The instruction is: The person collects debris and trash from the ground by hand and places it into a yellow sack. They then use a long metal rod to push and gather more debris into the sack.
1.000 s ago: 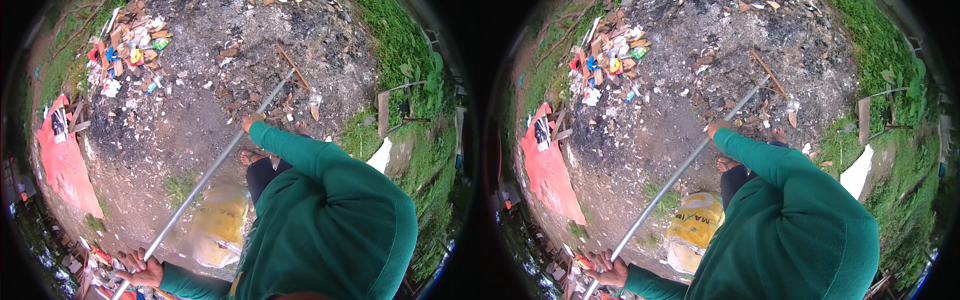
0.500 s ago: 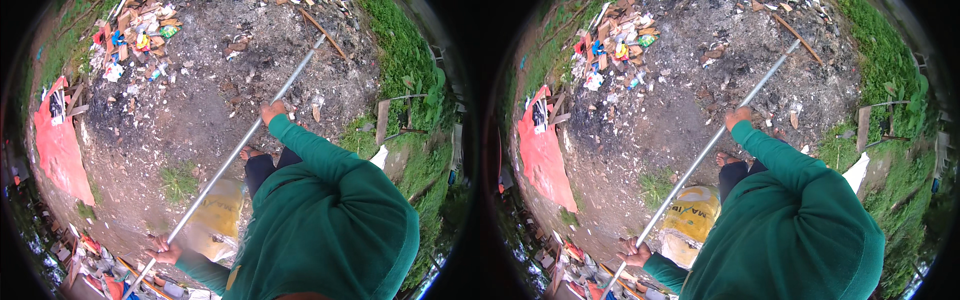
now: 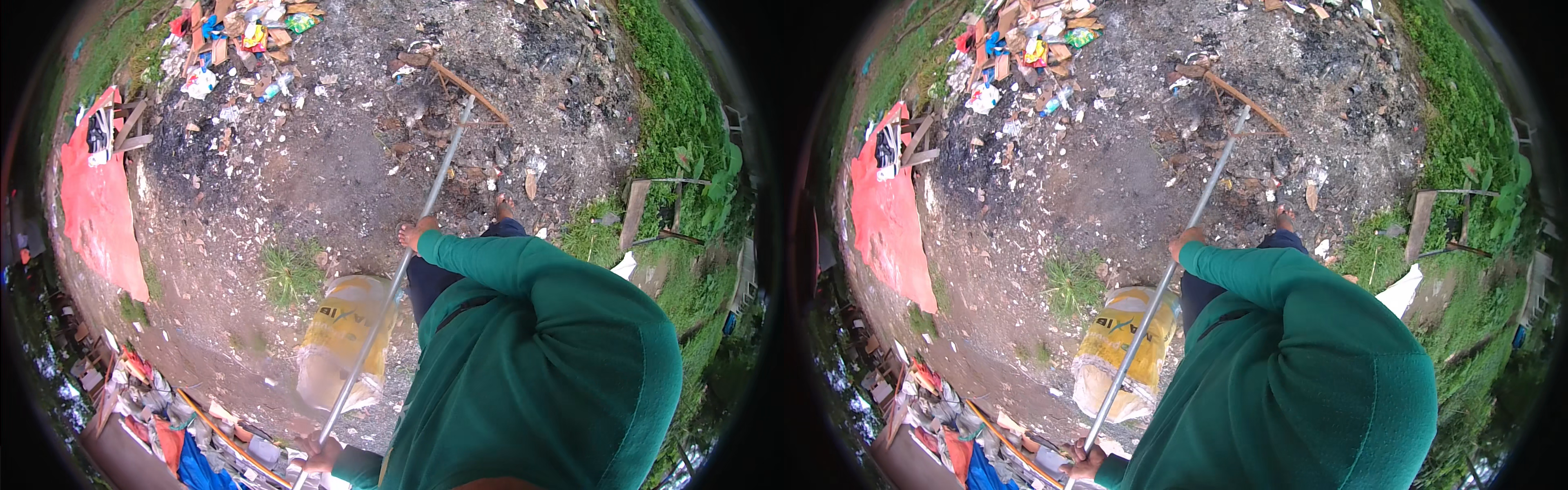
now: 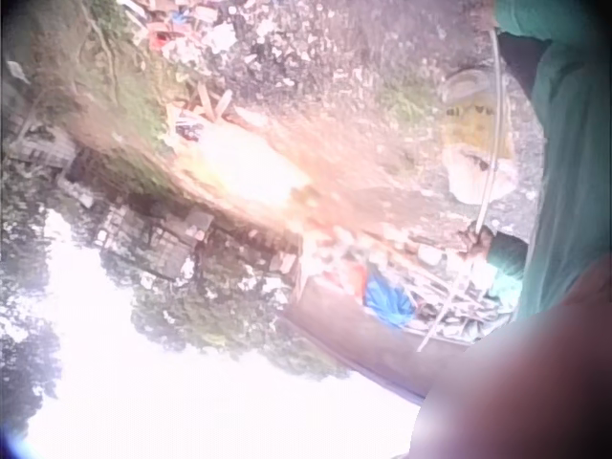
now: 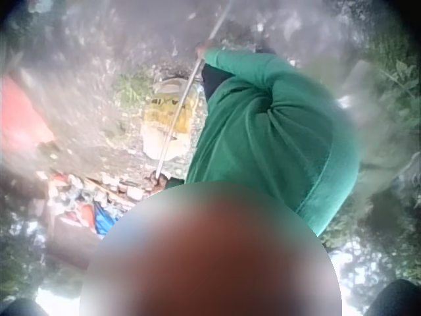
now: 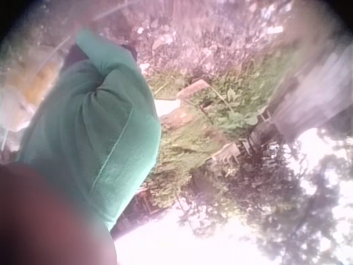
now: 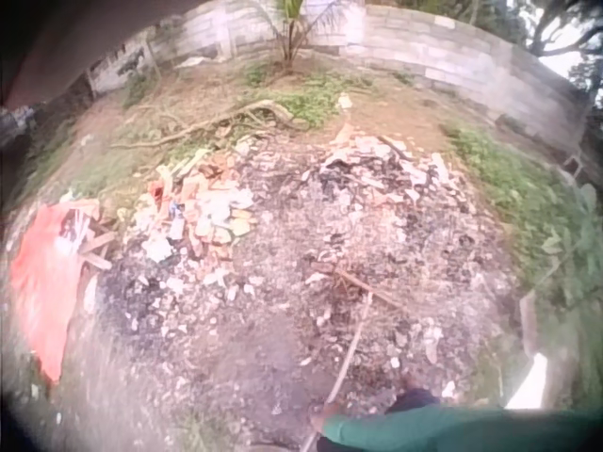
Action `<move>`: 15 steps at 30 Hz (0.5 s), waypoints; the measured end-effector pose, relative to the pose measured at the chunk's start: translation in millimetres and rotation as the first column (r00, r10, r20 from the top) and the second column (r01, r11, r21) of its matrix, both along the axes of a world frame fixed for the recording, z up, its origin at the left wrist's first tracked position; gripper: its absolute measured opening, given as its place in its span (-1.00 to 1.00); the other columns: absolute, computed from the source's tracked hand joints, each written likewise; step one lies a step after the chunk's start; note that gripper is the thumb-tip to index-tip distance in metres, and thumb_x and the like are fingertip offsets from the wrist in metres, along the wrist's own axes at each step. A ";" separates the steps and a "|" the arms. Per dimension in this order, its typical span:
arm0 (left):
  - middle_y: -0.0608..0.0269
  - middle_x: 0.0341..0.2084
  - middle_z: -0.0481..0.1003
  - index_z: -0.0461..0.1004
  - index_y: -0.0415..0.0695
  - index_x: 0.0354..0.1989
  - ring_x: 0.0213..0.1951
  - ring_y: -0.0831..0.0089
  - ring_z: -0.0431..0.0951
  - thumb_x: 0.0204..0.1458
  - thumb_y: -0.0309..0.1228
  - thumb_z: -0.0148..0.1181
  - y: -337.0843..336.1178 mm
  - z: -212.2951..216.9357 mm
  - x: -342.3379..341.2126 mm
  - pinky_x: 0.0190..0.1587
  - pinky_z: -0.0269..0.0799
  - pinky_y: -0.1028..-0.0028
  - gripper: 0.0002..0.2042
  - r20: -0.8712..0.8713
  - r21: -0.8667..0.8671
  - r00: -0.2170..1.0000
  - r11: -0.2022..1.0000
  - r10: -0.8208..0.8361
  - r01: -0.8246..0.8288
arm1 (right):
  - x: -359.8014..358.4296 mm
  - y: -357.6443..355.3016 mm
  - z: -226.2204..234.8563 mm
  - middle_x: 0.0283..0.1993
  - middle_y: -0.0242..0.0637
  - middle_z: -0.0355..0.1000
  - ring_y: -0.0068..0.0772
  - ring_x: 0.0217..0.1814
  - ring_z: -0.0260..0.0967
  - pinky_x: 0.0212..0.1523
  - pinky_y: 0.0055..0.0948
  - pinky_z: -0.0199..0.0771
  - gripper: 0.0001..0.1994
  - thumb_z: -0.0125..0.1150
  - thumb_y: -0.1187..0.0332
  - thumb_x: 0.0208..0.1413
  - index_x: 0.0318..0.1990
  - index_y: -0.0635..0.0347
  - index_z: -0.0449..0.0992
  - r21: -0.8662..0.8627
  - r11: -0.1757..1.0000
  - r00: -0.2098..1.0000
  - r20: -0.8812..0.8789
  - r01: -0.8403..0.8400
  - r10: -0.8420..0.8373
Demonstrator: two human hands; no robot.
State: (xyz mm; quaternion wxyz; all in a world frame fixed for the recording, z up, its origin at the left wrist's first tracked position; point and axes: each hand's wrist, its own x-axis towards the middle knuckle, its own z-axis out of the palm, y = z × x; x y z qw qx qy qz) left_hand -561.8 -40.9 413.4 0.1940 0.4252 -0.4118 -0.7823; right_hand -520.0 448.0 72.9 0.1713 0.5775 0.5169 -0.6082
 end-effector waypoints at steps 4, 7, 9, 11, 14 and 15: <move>0.48 -0.75 0.08 0.38 -0.29 0.14 -0.73 0.62 0.02 0.33 0.18 -0.02 -20.1 23.8 30.0 -0.60 0.10 0.52 -0.34 -0.113 -0.007 0.988 0.994 -0.106 0.106 | 17.4 -12.9 46.3 -0.42 -0.06 0.58 -0.12 -0.46 0.60 -0.53 -0.14 0.57 -0.62 0.36 0.18 0.16 -0.30 0.46 0.51 -0.063 0.993 0.995 0.015 -0.101 0.102; 0.31 -0.70 0.35 0.44 -0.28 0.10 -0.68 0.50 0.30 0.32 0.16 -0.02 -12.3 28.9 39.6 -0.52 0.36 0.39 -0.37 -0.232 0.054 0.962 0.986 -0.141 0.158 | 26.3 5.6 94.7 -0.44 -0.09 0.59 -0.17 -0.48 0.61 -0.59 -0.16 0.57 -0.63 0.35 0.19 0.17 -0.33 0.46 0.54 -0.034 0.999 1.000 -0.021 -0.007 0.006; 0.43 -0.75 0.14 0.41 -0.28 0.10 -0.72 0.59 0.11 0.36 0.13 -0.05 13.7 19.5 37.7 -0.56 0.19 0.51 -0.40 -0.235 0.063 0.955 0.977 -0.184 0.203 | 26.6 40.4 113.9 -0.39 -0.05 0.59 -0.18 -0.38 0.63 -0.46 -0.18 0.62 -0.66 0.32 0.22 0.20 -0.28 0.43 0.53 0.014 0.995 0.993 -0.071 0.100 -0.099; 0.50 -0.79 0.04 0.41 -0.28 0.06 -0.74 0.65 0.01 0.43 0.04 -0.10 60.1 -0.4 35.8 -0.56 0.08 0.63 -0.48 -0.329 0.104 0.901 0.937 -0.283 0.332 | 20.9 95.0 118.7 -0.28 0.06 0.58 -0.16 -0.15 0.65 -0.15 -0.19 0.72 -0.72 0.28 0.27 0.26 -0.15 0.38 0.47 0.052 0.979 0.967 -0.176 0.195 -0.183; 0.42 -0.73 0.17 0.40 -0.27 0.01 -0.70 0.59 0.18 0.43 -0.04 -0.02 161.9 -39.9 38.4 -0.23 0.44 0.41 -0.56 -0.427 0.176 0.806 0.836 -0.411 0.520 | 1.3 207.3 98.2 -0.28 0.16 0.60 0.11 -0.10 0.65 -0.04 -0.05 0.65 -0.64 0.31 0.19 0.17 -0.23 0.44 0.51 0.442 0.883 0.987 -0.088 0.157 -0.131; 0.41 -0.71 0.20 0.42 -0.25 -0.01 -0.63 0.57 0.23 0.44 -0.04 -0.04 199.5 -51.4 41.2 -0.15 0.43 0.39 -0.57 -0.342 0.209 0.838 0.835 -0.425 0.508 | -4.4 248.2 84.1 -0.25 0.22 0.60 0.20 -0.07 0.63 0.00 -0.01 0.62 -0.60 0.32 0.15 0.15 -0.26 0.45 0.55 0.587 0.796 0.987 -0.039 0.151 -0.159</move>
